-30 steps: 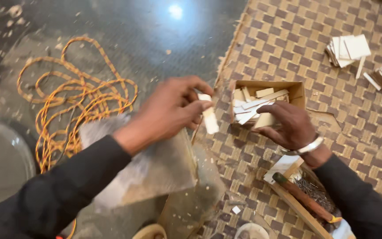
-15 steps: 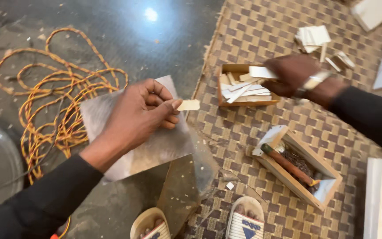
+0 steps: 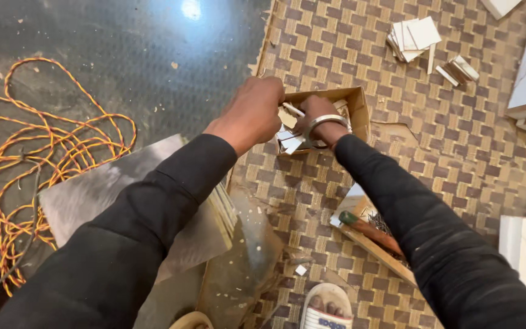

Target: The person handles a square marble tile on the work floor, picks small white marble strips from a cardboard box, and aligns the strips one at a time along the tile's edge, pressing them into place and adding more strips to build up the edge row.

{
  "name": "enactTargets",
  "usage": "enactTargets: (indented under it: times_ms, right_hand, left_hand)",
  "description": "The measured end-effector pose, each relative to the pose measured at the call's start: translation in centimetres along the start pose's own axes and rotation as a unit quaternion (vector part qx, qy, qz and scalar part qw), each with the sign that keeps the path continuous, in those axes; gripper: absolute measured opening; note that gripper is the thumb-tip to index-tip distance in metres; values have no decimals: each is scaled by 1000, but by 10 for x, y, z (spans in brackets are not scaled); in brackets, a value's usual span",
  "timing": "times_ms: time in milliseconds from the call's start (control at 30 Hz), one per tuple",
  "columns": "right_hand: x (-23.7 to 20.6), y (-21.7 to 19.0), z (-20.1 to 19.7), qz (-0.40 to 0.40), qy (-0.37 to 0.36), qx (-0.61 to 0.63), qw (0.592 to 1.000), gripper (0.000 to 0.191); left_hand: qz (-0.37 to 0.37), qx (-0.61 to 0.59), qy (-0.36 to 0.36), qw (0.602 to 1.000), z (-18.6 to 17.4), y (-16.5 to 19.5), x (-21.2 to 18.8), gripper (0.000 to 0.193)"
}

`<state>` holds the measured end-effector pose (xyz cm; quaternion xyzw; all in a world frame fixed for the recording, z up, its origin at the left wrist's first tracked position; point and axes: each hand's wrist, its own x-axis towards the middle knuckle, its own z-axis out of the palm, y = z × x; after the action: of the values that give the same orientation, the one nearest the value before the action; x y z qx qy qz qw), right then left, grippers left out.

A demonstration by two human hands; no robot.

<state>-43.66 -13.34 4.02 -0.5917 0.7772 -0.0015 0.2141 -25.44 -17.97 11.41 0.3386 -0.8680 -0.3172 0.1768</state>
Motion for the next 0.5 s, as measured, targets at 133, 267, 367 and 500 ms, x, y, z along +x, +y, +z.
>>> enactTargets:
  times_ms: [133, 267, 367, 500]
  right_hand:
    - [3, 4, 8, 4, 27, 40, 999, 31]
    - [-10, 23, 4, -39, 113, 134, 984, 38]
    - [-38, 29, -20, -170, 178, 139, 959, 41]
    - [-88, 3, -46, -268, 140, 257, 918, 31]
  left_hand:
    - [-23, -12, -7, 1000, -9, 0, 2, 12]
    - [-173, -122, -43, 976, -41, 2, -20, 8]
    - [-180, -201, -4, 963, -68, -4, -47, 12]
    - [-192, -290, 43, 937, -84, -9, -89, 14]
